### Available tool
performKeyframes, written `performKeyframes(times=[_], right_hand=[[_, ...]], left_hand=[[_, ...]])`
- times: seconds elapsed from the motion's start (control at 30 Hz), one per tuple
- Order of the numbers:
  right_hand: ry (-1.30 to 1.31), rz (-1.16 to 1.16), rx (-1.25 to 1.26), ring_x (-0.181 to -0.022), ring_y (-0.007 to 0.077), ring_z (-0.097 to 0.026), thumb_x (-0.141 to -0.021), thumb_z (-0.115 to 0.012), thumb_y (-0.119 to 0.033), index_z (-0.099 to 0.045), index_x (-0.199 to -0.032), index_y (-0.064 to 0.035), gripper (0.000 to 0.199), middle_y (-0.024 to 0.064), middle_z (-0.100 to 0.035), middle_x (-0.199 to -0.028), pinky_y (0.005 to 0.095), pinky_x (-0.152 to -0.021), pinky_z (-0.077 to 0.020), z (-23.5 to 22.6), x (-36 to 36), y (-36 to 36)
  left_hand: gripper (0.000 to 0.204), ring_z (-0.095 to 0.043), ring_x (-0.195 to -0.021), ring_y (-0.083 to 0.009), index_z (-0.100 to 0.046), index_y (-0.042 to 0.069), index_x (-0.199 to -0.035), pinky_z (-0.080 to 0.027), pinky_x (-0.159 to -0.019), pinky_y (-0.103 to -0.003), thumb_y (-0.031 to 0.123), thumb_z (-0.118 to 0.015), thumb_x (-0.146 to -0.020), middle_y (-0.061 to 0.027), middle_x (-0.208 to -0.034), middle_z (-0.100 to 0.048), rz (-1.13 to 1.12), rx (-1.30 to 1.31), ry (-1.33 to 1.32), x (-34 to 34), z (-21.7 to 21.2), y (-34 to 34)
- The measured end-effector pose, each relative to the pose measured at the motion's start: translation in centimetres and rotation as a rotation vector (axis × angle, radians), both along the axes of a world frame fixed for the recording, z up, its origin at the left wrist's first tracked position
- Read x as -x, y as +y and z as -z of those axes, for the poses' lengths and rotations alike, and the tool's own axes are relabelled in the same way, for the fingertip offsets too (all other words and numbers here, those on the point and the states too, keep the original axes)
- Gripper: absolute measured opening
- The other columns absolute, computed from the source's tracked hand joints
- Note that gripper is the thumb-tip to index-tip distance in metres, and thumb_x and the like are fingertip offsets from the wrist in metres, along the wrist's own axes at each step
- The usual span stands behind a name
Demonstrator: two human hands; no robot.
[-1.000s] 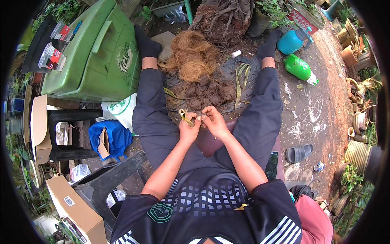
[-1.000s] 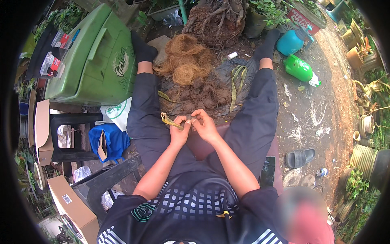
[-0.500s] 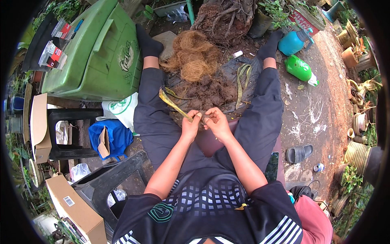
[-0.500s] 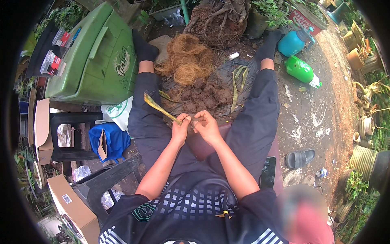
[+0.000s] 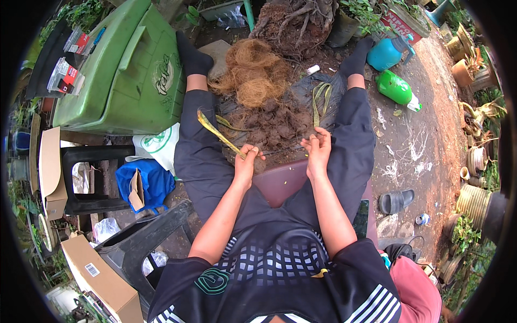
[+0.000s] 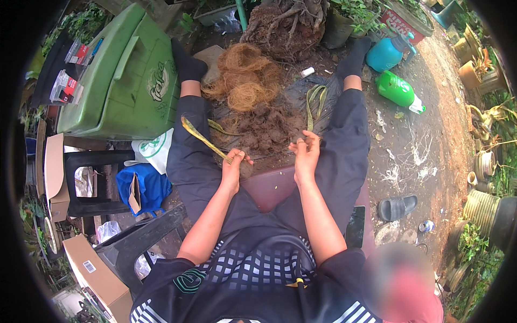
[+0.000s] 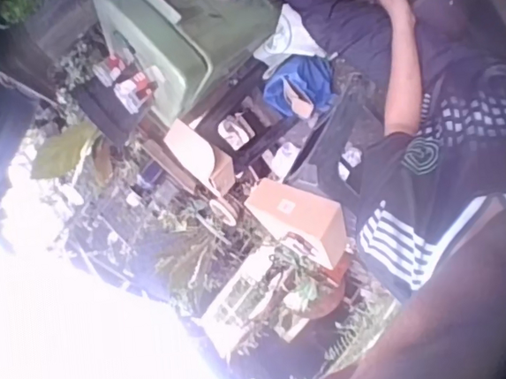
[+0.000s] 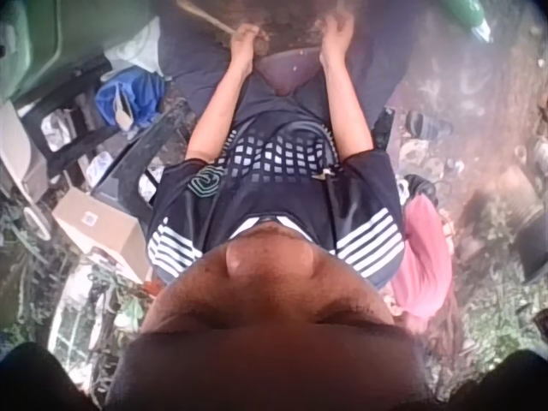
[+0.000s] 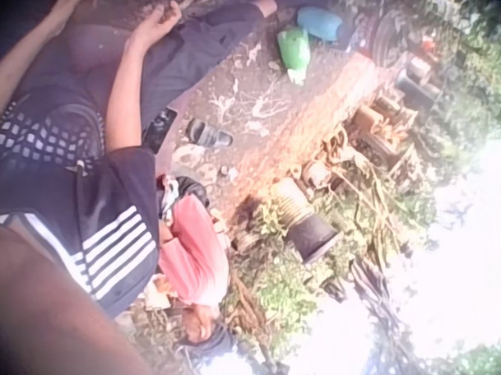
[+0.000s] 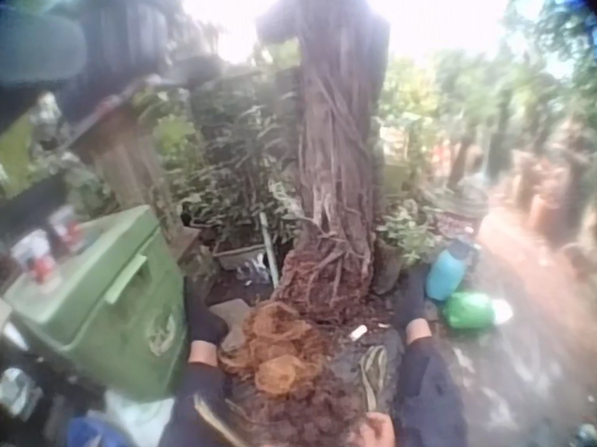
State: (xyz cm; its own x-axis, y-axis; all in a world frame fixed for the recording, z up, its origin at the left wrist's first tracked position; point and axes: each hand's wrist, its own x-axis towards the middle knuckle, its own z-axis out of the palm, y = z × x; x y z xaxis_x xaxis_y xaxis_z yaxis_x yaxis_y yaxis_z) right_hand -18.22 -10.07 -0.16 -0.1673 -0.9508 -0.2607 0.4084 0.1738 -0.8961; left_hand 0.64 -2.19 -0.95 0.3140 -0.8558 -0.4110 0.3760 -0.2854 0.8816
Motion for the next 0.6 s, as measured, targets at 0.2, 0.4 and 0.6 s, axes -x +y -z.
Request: performKeyframes(times=[0.2, 0.4, 0.6], right_hand=[[0.022, -0.393, 0.026, -0.094, 0.0153, -0.062, -0.099, -0.049, -0.01, -0.044, -0.141, -0.0068, 0.042, 0.0103, -0.053, -0.126, 0.0299, -0.086, -0.0507, 0.1, -2.8, 1.1], [0.291, -0.768, 0.143, -0.099, 0.0131, -0.059, -0.101, -0.051, -0.026, -0.049, -0.139, -0.0051, 0.043, 0.0089, -0.062, -0.125, 0.0294, -0.091, -0.0461, 2.2, -3.7, 1.8], [0.27, -0.869, -0.005, -0.096, 0.0143, -0.063, -0.102, -0.048, -0.029, -0.059, -0.128, -0.0024, 0.039, 0.0094, -0.069, -0.106, 0.0285, -0.087, -0.0486, 2.7, -3.7, 3.2]], left_hand=[[0.015, -0.062, -0.077, -0.0137, -0.054, 0.008, -0.083, -0.047, -0.075, -0.028, 0.014, -0.052, -0.096, -0.0029, -0.08, -0.06, 0.071, -0.003, -0.016, 0.6, 0.3, -0.1], [0.018, -0.057, -0.077, -0.0098, -0.057, 0.004, -0.085, -0.045, -0.071, -0.026, 0.016, -0.052, -0.098, -0.0018, -0.079, -0.061, 0.267, 0.037, -0.114, 0.7, 0.9, 0.5], [0.03, -0.057, -0.079, -0.01, -0.062, 0.002, -0.094, -0.046, -0.073, -0.026, 0.026, -0.048, -0.103, -0.0026, -0.083, -0.062, 0.213, 0.002, -0.164, 1.4, 0.6, 0.3]])
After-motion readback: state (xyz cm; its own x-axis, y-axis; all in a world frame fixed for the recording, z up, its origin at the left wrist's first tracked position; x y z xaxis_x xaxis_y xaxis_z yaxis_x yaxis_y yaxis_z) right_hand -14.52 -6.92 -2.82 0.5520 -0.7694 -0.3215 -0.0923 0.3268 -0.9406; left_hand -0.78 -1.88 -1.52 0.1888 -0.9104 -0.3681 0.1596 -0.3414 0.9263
